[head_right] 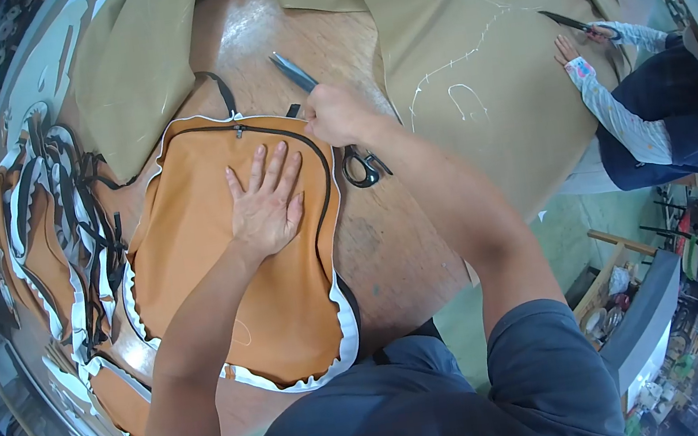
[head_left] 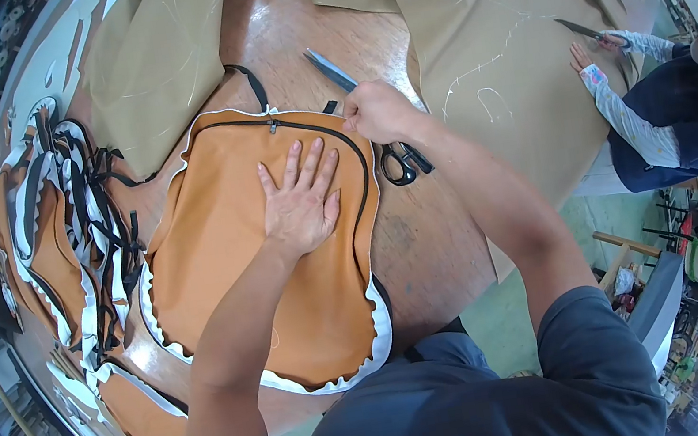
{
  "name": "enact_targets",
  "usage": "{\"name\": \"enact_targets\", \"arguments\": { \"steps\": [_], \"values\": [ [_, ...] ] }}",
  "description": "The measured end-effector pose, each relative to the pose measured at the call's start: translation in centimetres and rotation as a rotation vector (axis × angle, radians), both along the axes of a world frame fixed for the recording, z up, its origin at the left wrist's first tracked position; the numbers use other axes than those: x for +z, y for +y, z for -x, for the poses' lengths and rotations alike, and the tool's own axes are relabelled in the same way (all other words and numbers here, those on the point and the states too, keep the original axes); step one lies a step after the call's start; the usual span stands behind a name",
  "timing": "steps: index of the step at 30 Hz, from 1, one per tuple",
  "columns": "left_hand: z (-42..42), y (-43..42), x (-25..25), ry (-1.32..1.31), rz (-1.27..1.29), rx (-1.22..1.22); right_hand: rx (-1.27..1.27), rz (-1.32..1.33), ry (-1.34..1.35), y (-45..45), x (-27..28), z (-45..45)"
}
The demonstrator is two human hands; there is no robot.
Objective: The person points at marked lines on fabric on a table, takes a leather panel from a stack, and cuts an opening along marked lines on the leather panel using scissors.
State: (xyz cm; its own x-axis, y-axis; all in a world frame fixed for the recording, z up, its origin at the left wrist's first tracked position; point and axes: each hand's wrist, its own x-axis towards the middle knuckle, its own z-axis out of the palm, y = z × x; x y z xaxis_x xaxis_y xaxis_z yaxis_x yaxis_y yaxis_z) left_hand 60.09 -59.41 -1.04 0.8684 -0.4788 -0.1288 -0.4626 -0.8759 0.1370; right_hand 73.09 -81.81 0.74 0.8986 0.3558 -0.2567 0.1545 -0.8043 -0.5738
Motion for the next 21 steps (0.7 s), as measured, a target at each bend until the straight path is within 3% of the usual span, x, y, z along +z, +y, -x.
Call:
{"name": "enact_targets", "arguments": {
  "steps": [6, 7, 10, 16, 21],
  "values": [
    [0.1, -0.1, -0.3, 0.029, -0.009, 0.020, 0.028, 0.033, -0.167, 4.4, 2.6, 0.4],
    [0.1, -0.1, -0.4, 0.032, -0.007, 0.025, 0.062, 0.139, -0.103, 5.3, 2.9, 0.2],
    [0.2, -0.1, -0.4, 0.001, -0.005, 0.022, 0.038, 0.110, -0.058, 5.8, -0.7, -2.5],
    [0.9, 0.2, -0.7, -0.076, 0.152, 0.160, -0.005, 0.019, -0.045, 5.0, -0.2, -2.2],
    [1.0, 0.2, -0.9, -0.058, 0.047, 0.176, -0.029, 0.019, -0.048, 5.6, 0.6, -1.8]
  ]
}}
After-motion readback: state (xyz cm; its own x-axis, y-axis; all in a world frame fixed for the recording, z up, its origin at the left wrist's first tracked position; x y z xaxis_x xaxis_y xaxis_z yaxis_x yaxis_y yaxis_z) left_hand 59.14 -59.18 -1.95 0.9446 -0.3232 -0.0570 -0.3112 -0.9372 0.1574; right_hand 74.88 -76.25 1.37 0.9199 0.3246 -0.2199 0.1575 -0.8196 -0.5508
